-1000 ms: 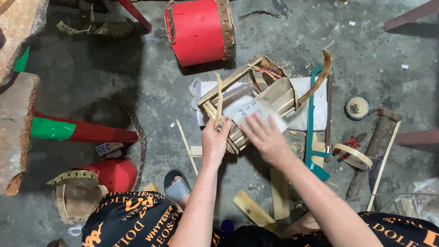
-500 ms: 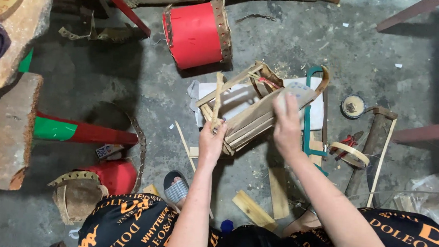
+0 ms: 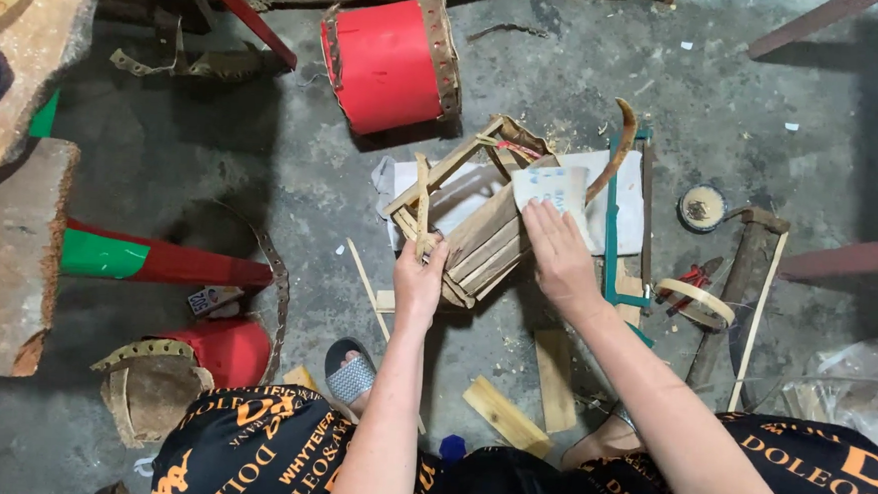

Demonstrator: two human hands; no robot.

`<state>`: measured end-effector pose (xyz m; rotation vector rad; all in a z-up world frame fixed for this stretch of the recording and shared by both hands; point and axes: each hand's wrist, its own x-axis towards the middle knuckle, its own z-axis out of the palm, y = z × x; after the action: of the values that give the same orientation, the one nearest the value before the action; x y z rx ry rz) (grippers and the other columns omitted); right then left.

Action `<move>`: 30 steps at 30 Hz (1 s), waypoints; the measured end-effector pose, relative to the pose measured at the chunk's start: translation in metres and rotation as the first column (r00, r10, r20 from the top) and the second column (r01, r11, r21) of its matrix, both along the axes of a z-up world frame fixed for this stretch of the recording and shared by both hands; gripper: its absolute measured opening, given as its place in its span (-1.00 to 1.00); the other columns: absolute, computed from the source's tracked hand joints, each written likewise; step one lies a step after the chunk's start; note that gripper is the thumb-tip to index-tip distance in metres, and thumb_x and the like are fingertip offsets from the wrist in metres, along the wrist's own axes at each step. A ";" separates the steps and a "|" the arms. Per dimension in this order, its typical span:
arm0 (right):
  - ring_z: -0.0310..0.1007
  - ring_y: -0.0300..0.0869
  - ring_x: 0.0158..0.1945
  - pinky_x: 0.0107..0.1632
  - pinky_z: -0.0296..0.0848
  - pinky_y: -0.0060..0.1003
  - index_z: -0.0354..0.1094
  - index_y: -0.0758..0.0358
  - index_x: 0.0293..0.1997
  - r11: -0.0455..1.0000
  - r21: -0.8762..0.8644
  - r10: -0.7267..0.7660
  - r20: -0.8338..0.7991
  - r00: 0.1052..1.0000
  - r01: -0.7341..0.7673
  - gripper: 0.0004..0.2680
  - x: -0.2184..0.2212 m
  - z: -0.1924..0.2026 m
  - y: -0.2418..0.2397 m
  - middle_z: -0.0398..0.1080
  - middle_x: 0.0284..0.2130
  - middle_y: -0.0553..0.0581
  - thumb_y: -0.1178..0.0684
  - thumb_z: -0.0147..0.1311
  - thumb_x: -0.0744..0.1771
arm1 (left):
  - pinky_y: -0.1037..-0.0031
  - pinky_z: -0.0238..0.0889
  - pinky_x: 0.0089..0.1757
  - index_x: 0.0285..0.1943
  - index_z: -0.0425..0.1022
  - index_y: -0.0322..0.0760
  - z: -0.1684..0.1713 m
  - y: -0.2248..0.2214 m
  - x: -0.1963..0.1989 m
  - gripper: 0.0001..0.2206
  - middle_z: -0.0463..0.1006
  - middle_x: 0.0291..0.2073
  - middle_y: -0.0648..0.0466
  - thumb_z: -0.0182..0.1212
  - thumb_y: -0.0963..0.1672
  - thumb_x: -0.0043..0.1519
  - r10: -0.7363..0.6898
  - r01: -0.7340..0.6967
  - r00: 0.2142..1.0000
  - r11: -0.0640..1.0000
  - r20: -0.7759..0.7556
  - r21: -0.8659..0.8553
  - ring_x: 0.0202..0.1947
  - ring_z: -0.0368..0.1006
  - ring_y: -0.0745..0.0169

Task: Sanding the wooden slats of a small drum-like instrument body using sandpaper to smooth the surface.

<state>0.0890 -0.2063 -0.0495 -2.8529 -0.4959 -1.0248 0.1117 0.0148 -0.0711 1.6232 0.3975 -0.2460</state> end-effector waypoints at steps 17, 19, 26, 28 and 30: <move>0.35 0.15 0.27 0.33 0.29 0.03 0.28 0.38 0.32 0.752 0.642 -0.064 -0.152 0.986 0.148 -0.70 0.001 0.081 -0.040 0.40 0.16 0.36 0.37 -0.27 0.44 | 0.23 0.43 -0.02 -0.02 0.57 -0.26 0.041 -0.003 -0.020 -0.79 0.67 -0.16 -0.08 0.33 -0.11 0.22 -0.107 0.107 0.994 0.994 0.009 0.023 -0.08 0.57 0.13; 0.32 0.19 0.28 0.32 0.25 0.08 0.27 0.37 0.34 0.696 0.680 -0.100 -0.224 0.969 0.229 -0.70 -0.007 0.065 -0.050 0.39 0.17 0.38 0.36 -0.23 0.45 | 0.23 0.44 -0.03 -0.03 0.57 -0.25 0.053 -0.005 -0.028 -0.78 0.68 -0.17 -0.10 0.34 -0.09 0.21 -0.145 0.144 0.989 0.989 0.012 0.042 -0.09 0.59 0.08; 0.40 0.11 0.21 0.28 0.31 0.05 0.34 0.11 0.32 0.645 0.552 -0.128 -0.605 0.786 0.529 -0.71 -0.051 0.045 -0.059 0.45 0.13 0.21 0.20 -0.16 0.44 | 0.21 0.44 -0.01 -0.03 0.60 -0.24 0.053 0.003 -0.062 -0.72 0.69 -0.13 -0.08 0.39 -0.05 0.17 -0.232 0.243 0.966 0.966 -0.116 0.089 -0.05 0.59 0.07; 0.40 0.14 0.21 0.29 0.31 0.03 0.36 0.19 0.30 0.628 0.560 -0.134 -0.607 0.784 0.541 -0.72 -0.066 0.036 -0.069 0.46 0.11 0.27 0.21 -0.14 0.43 | 0.19 0.41 0.03 -0.01 0.60 -0.27 0.040 0.006 -0.066 -0.69 0.68 -0.09 -0.09 0.39 -0.04 0.16 -0.246 0.260 0.955 0.963 -0.168 0.067 -0.01 0.57 0.07; 0.41 0.03 0.22 0.27 0.33 -0.06 0.43 0.16 0.26 0.527 0.609 -0.098 -0.649 0.754 0.593 -0.74 -0.080 0.017 -0.083 0.48 0.08 0.22 0.15 -0.04 0.42 | 0.19 0.39 0.06 0.02 0.60 -0.24 0.010 0.007 -0.067 -0.60 0.67 -0.07 -0.06 0.45 0.03 0.10 -0.299 0.318 0.927 0.947 -0.229 0.051 0.05 0.55 0.06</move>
<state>0.0090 -0.2888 -0.0329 -2.2138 0.5449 -0.2332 0.0442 0.0218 -0.0609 1.7488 0.3204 -0.6589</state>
